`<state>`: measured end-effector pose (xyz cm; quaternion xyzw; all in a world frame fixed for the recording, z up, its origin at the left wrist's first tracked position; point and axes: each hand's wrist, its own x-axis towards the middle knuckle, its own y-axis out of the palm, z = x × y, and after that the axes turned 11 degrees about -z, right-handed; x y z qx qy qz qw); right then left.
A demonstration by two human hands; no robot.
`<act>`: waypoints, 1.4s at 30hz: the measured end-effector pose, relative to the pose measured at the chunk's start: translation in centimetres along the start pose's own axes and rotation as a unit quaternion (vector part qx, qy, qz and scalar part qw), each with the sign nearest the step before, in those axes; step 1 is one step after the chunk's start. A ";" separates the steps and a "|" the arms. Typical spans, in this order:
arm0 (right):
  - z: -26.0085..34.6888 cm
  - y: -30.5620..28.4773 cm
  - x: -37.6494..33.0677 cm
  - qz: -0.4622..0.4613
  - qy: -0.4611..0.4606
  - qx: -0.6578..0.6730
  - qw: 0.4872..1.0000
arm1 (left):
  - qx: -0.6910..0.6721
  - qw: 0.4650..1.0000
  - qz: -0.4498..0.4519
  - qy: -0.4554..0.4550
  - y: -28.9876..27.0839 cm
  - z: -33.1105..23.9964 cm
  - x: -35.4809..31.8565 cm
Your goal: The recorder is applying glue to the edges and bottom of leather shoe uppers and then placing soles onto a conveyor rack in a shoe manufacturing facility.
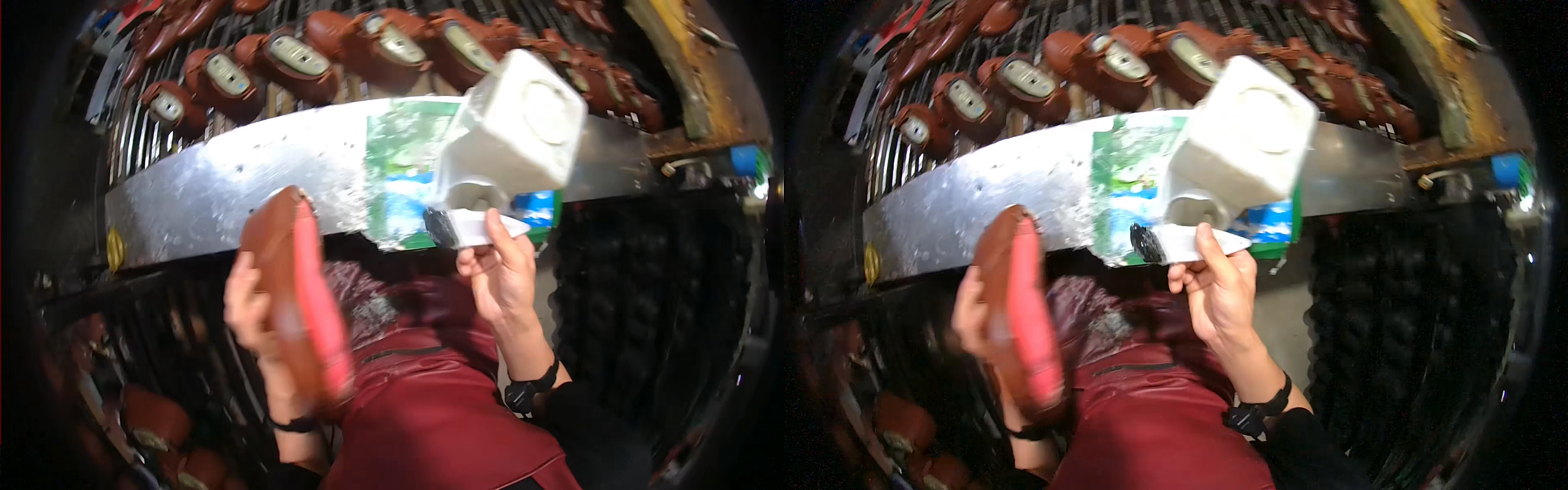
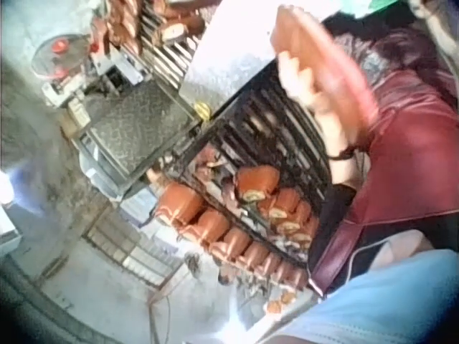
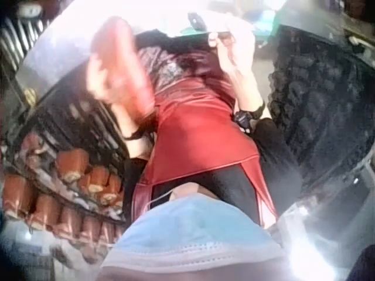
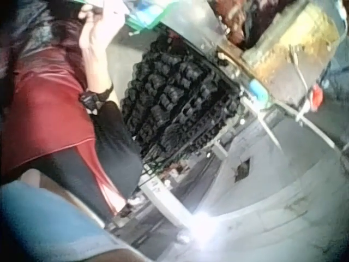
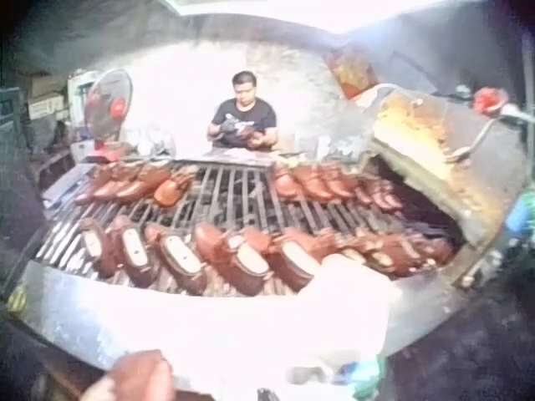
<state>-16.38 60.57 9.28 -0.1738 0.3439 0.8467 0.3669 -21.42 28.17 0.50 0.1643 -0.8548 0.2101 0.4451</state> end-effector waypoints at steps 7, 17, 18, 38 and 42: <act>-5.6 3.9 -1.0 0.220 0.019 -0.073 0.973 | 0.128 0.983 0.092 0.095 -0.6 -0.2 -4.1; -8.8 11.1 6.5 0.210 -0.119 -0.190 0.952 | 0.130 0.982 0.096 0.092 -0.3 -0.9 -3.2; -8.8 11.3 6.7 0.206 -0.110 -0.189 0.954 | 0.129 0.983 0.098 0.088 -0.3 -1.0 -3.1; -1.0 2.7 -6.7 0.299 -0.100 -0.229 0.921 | 0.131 0.985 0.091 0.072 0.8 -3.0 0.3; -1.4 3.3 -6.3 0.328 -0.134 -0.216 0.910 | 0.141 0.981 0.123 0.043 1.2 -3.9 1.5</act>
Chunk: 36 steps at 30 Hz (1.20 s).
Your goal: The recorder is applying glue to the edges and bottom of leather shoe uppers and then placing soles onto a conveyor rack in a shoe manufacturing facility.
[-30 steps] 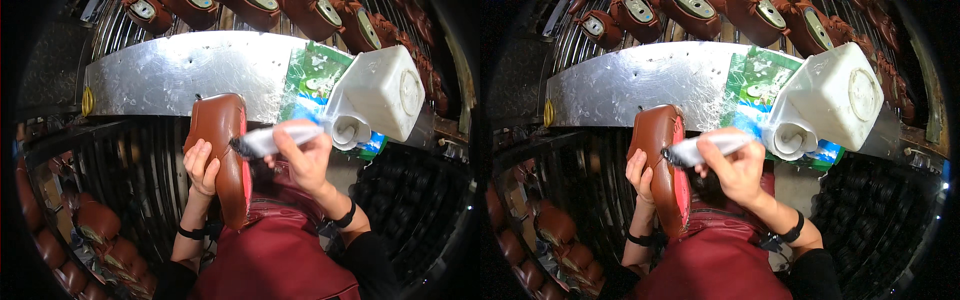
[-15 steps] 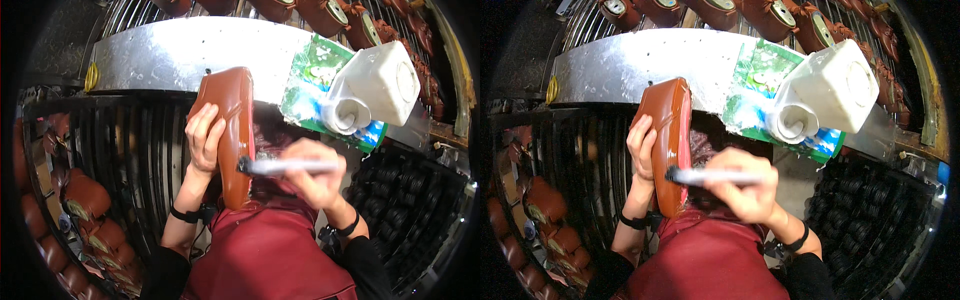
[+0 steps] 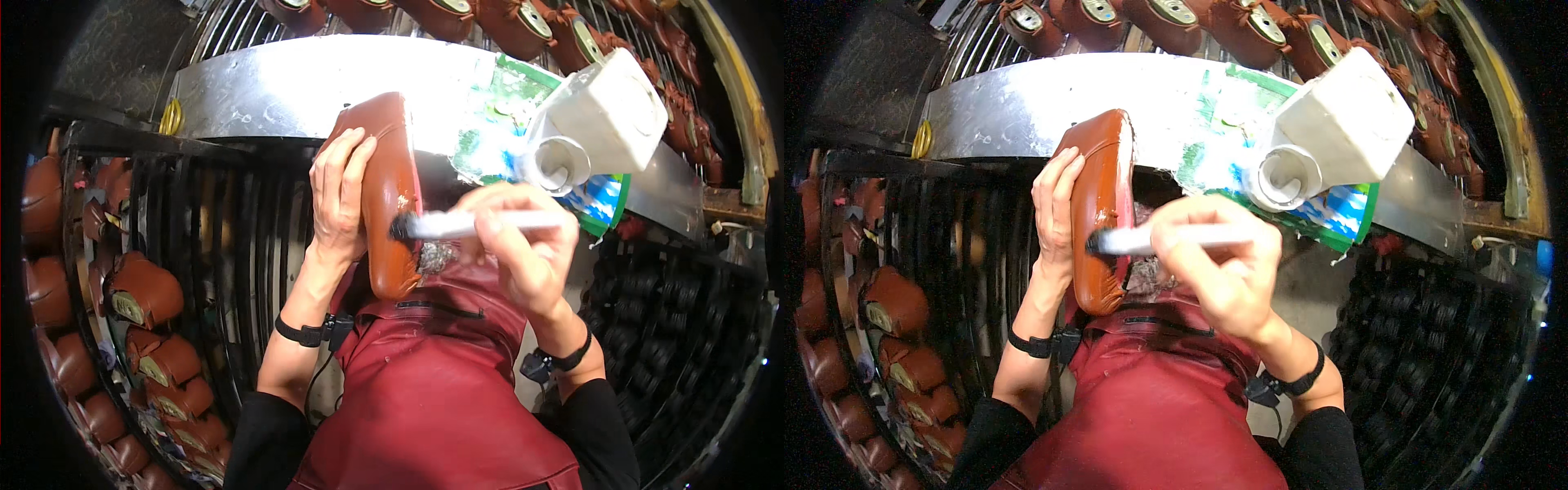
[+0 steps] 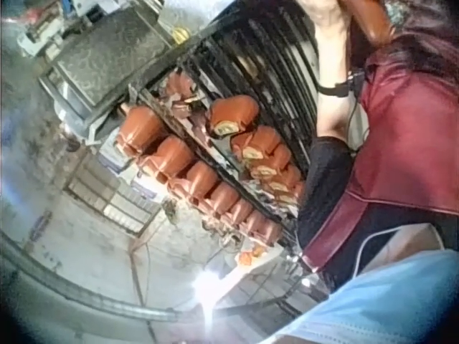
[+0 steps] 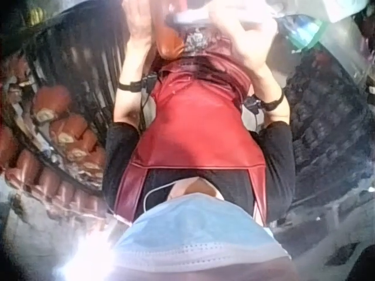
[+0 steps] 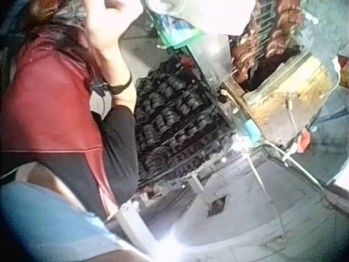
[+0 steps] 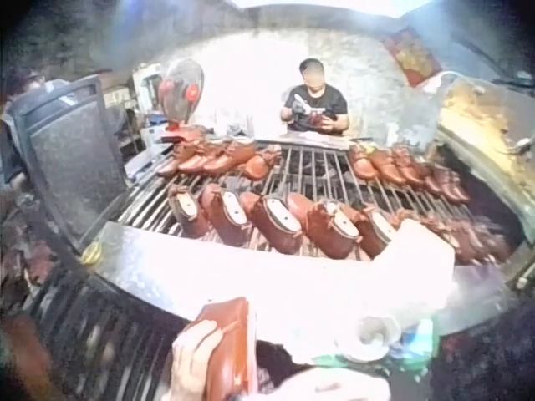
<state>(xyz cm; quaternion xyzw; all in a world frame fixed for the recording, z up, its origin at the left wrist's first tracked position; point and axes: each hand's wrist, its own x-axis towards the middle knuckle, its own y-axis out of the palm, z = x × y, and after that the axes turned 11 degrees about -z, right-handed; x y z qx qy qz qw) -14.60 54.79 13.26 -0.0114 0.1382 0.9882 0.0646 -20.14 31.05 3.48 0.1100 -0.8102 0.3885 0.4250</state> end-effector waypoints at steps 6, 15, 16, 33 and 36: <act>3.1 0.1 1.0 0.135 -0.210 -0.088 0.964 | 0.009 0.999 0.034 -0.042 -0.1 0.1 2.8; 7.6 1.3 7.4 0.153 -0.306 -0.139 0.930 | -0.051 0.981 0.123 -0.140 -1.2 -0.3 11.4; 8.2 1.4 8.3 0.155 -0.314 -0.147 0.925 | -0.049 0.983 0.114 -0.133 -1.1 0.2 12.0; -1.3 -6.4 3.8 -0.361 -0.169 -0.071 0.914 | -0.405 0.815 -0.053 -0.412 -1.7 4.5 7.3; -3.6 -7.8 3.6 -0.396 -0.151 -0.119 0.898 | -0.450 0.759 0.024 -0.470 -2.4 4.1 1.4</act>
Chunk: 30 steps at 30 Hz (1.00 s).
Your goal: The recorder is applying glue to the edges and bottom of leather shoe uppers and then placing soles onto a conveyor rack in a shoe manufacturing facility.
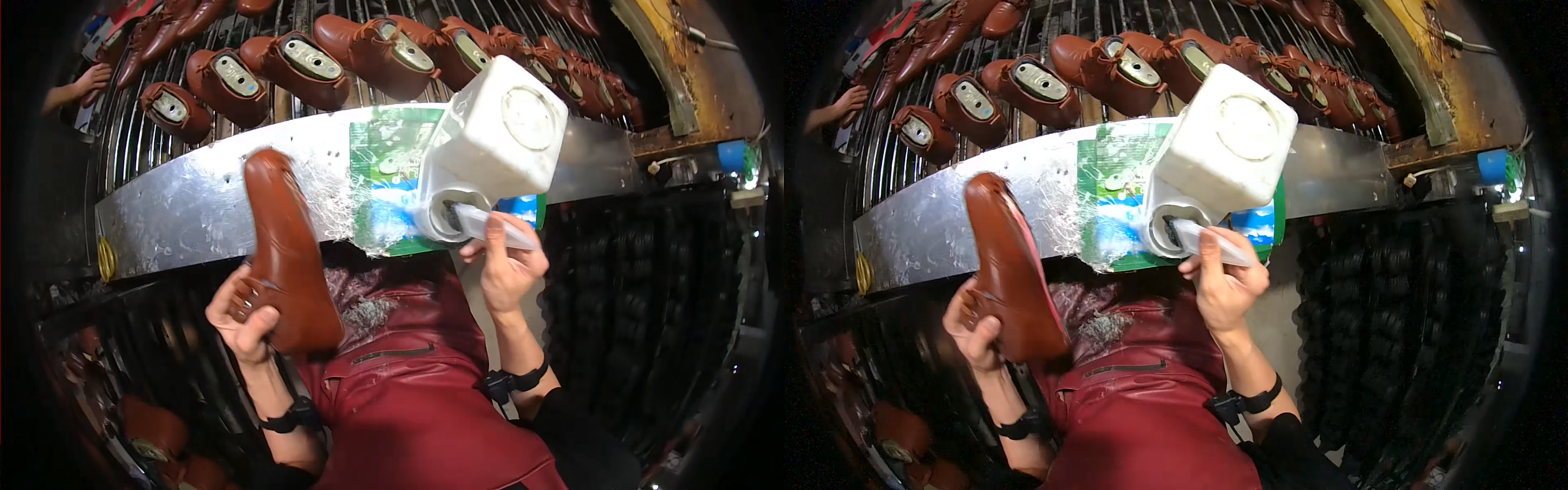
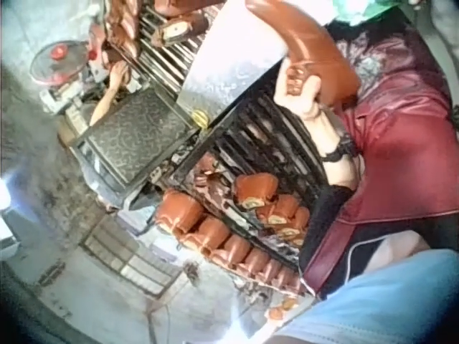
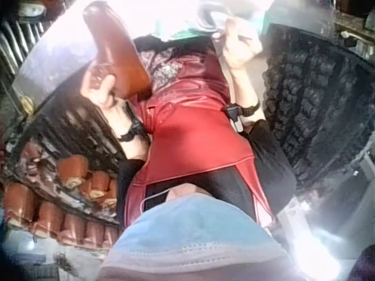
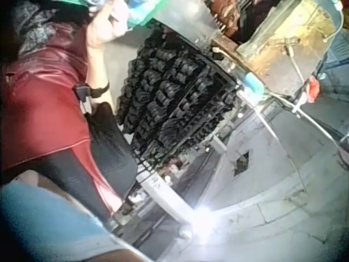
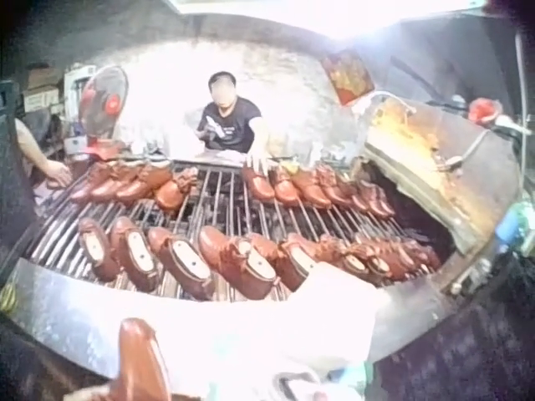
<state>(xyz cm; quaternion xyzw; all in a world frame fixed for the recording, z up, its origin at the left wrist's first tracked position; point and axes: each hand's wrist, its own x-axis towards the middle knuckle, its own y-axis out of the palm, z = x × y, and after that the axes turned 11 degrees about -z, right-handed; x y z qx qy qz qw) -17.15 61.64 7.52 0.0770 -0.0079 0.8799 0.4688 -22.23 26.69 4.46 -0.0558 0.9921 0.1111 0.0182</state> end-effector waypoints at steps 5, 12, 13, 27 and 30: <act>-0.1 -0.6 -0.5 -0.019 0.136 0.048 0.989 | -0.006 0.996 -0.012 -0.089 1.2 2.7 -4.5; 3.4 2.6 0.8 0.157 0.313 0.235 0.907 | -0.039 0.990 0.039 -0.131 2.7 0.6 -5.7; 3.6 2.6 0.5 0.163 0.297 0.221 0.915 | -0.065 0.985 0.046 -0.152 3.1 0.3 -5.7; 8.2 -1.9 -8.3 0.408 -0.024 0.092 0.908 | -0.206 0.963 0.070 -0.159 3.4 1.5 -3.8; 9.9 -2.0 -7.9 0.475 -0.065 0.059 0.875 | -0.208 0.964 0.051 -0.155 3.1 1.7 -3.3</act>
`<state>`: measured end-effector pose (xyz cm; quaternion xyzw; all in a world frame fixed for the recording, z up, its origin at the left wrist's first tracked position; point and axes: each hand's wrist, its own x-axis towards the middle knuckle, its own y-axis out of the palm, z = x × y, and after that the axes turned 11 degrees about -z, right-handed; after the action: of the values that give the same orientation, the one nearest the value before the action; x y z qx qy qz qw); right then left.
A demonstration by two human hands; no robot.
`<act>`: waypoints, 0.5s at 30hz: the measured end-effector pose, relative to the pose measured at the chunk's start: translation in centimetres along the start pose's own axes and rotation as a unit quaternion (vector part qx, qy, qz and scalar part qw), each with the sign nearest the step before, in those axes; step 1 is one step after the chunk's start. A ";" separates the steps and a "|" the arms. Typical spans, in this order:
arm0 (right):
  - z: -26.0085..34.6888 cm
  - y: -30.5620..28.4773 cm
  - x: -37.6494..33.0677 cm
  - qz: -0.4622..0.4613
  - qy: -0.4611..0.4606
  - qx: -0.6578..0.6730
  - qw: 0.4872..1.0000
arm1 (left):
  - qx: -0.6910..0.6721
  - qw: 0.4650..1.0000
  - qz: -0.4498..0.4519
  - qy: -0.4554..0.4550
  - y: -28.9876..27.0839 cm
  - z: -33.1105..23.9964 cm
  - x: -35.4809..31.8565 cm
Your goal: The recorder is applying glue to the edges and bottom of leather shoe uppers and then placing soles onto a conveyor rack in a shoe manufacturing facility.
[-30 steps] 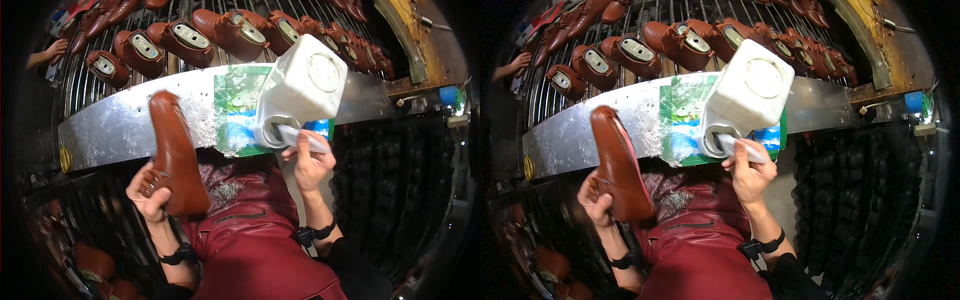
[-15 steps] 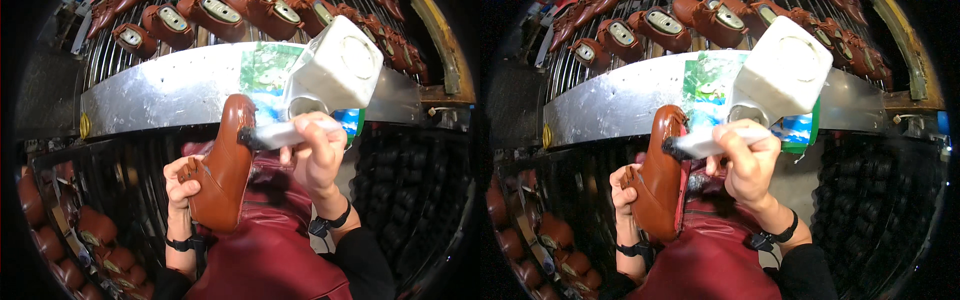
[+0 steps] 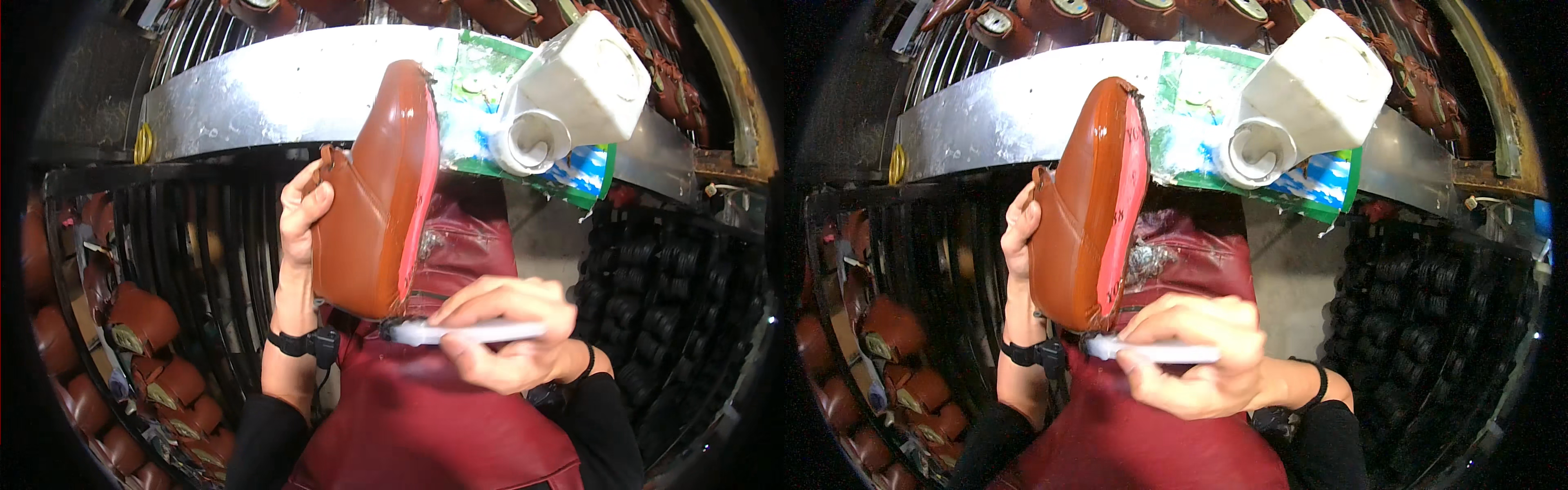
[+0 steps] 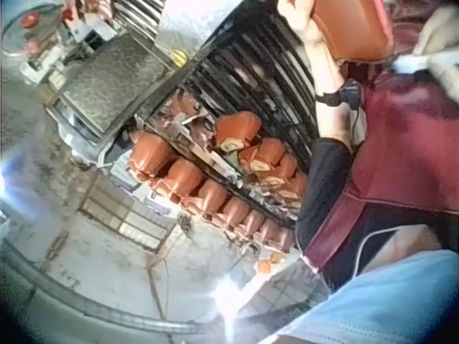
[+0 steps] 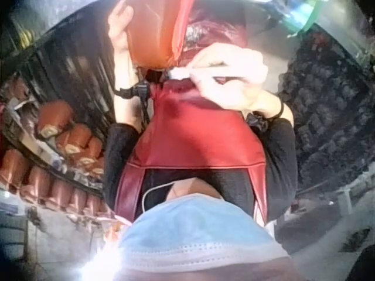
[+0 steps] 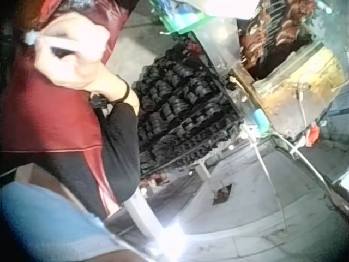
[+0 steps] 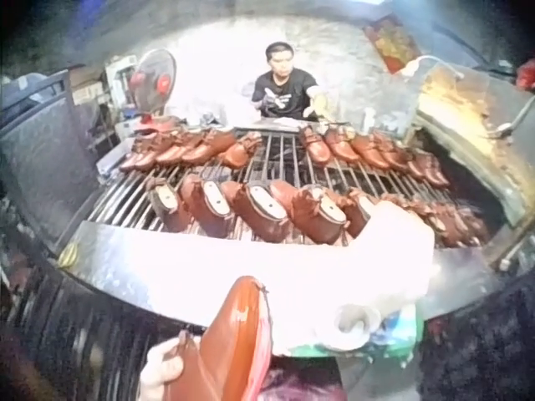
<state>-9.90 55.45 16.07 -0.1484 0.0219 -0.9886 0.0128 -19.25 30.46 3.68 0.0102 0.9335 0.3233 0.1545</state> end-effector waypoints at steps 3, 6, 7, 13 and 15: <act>0.6 0.1 0.6 -0.127 0.145 0.050 0.980 | -0.012 1.000 -0.014 -0.001 0.6 -0.4 -0.1; -0.2 -0.4 1.2 -0.063 0.108 0.025 0.992 | -0.010 1.000 -0.024 0.001 1.7 -1.2 -0.2; -0.1 -0.4 1.4 -0.061 0.107 0.024 0.992 | -0.003 0.999 -0.037 0.004 1.9 -1.4 -0.2; 0.6 -1.1 4.2 -0.014 -0.075 -0.029 0.997 | -0.080 0.995 -0.043 -0.047 2.7 -1.8 0.2; 0.8 -1.4 5.2 -0.012 -0.078 -0.002 0.997 | -0.197 0.971 -0.071 -0.119 4.9 -2.4 -0.2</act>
<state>-14.69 56.67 18.40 -0.2252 0.0208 -0.9741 0.0022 -20.17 32.90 8.47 -0.0487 0.8248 0.4855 0.2858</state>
